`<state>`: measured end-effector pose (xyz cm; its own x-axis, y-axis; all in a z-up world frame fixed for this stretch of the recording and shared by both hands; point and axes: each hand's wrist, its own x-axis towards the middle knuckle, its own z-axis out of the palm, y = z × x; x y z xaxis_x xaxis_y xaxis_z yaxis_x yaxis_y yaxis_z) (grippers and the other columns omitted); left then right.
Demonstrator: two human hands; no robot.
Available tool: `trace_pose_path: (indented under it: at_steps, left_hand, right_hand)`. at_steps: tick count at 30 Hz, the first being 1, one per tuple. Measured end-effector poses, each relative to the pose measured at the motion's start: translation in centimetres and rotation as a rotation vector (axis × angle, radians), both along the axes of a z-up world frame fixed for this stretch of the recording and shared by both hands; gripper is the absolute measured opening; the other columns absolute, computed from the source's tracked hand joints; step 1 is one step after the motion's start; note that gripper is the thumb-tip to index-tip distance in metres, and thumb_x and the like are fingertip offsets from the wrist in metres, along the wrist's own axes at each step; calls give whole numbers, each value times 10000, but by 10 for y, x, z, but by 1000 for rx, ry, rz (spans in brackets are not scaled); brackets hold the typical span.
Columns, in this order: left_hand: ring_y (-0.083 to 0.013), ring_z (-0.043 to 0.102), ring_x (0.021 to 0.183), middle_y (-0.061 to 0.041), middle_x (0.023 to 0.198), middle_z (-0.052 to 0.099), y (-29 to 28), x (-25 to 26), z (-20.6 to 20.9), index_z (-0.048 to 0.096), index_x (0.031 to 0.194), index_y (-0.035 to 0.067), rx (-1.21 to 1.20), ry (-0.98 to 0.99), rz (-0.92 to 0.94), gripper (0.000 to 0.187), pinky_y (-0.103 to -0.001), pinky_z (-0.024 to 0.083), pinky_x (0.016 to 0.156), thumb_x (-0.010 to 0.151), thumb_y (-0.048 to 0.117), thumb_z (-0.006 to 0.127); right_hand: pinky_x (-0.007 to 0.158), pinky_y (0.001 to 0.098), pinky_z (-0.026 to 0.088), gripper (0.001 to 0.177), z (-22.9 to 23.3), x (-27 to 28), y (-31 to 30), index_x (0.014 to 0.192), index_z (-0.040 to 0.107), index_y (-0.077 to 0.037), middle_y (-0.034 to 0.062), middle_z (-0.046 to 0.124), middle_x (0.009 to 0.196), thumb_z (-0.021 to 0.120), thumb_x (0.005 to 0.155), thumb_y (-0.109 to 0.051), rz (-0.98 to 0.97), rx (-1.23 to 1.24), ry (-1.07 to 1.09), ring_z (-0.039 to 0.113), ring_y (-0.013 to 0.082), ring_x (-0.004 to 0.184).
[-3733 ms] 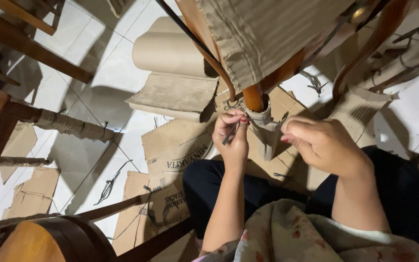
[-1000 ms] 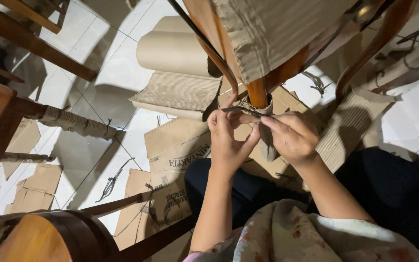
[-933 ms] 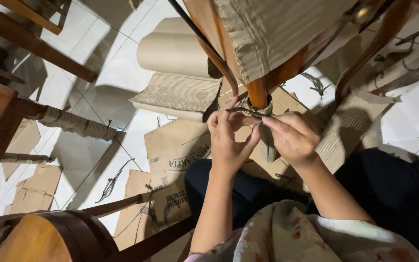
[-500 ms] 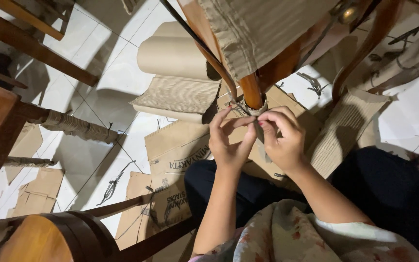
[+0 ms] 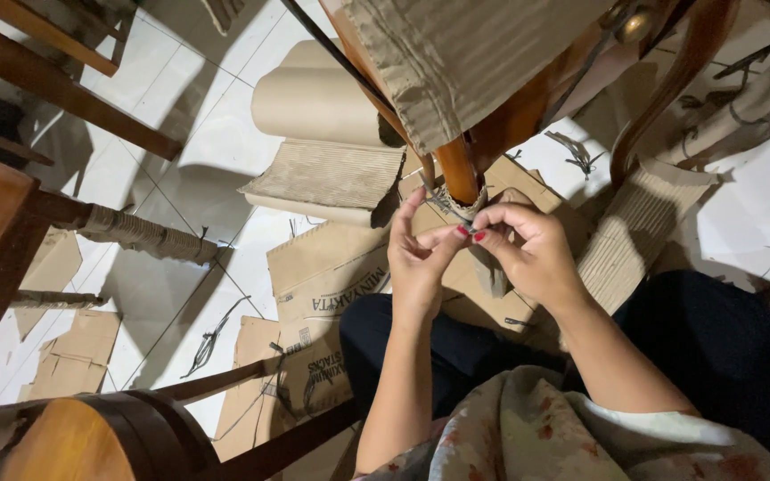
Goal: Wrapping cardboard around chair legs and securing it with string for protection.
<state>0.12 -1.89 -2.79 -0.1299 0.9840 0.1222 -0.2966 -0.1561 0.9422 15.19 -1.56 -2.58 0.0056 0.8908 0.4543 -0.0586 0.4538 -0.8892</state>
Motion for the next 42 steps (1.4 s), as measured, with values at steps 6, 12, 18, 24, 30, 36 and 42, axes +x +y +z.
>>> trace_pose_path:
  at_steps: [6, 12, 18, 24, 30, 36, 42]
  left_hand:
    - [-321, 765, 908, -217, 914, 762, 12, -5, -43, 300, 1551, -92, -43, -192, -68, 875, -449, 563, 940, 848, 34, 806]
    - [-166, 716, 816, -130, 866, 730, 0, 3, -34, 352, 1486, -39, 27, -59, 86, 731, -305, 592, 846, 861, -35, 732]
    - [-164, 654, 848, -128, 896, 683, -5, 15, -43, 349, 1230, 122, 188, -46, 253, 447, -304, 532, 833, 948, -37, 657]
    - [-144, 621, 846, -121, 931, 683, 2, 30, -37, 331, 1086, 169, 198, -318, 293, 390, -279, 502, 840, 961, -51, 627]
    - [-158, 647, 875, -57, 925, 636, 2, 28, -31, 364, 955, 202, 49, -624, 247, 339, -345, 531, 935, 958, -20, 620]
    - [-150, 678, 884, -29, 907, 648, 20, 12, -45, 374, 870, 203, 62, -526, 144, 340, -367, 539, 957, 972, 27, 646]
    - [-129, 703, 908, -9, 943, 654, 33, -41, -81, 420, 959, 181, 32, -220, 93, 252, -302, 574, 901, 1007, 66, 639]
  right_hand:
    - [734, 299, 511, 41, 2, -2, 3, 891, 781, -56, 84, 657, 787, 791, 885, -17, -56, 96, -86, 614, 175, 696]
    - [737, 315, 521, 54, 12, -7, -2, 864, 795, -80, 87, 672, 833, 816, 870, -31, -82, 143, -79, 630, 175, 723]
    - [697, 299, 538, 83, 23, -10, -4, 860, 807, -79, 66, 682, 815, 807, 898, -5, -221, 311, -134, 660, 194, 678]
    - [765, 297, 570, 91, 1, 1, 7, 898, 772, -86, 13, 682, 858, 776, 988, -98, -433, 508, -341, 679, 190, 742]
    - [839, 340, 542, 100, -4, 22, 18, 884, 764, -95, 18, 686, 856, 802, 953, -34, -409, 508, -334, 680, 239, 805]
    - [822, 409, 538, 124, -35, 27, 41, 881, 767, -40, 93, 693, 832, 811, 894, 76, -354, 452, -226, 678, 320, 795]
    - [857, 419, 530, 62, -47, 70, 40, 1009, 783, -19, 117, 715, 929, 799, 986, 36, -149, 294, -278, 680, 324, 867]
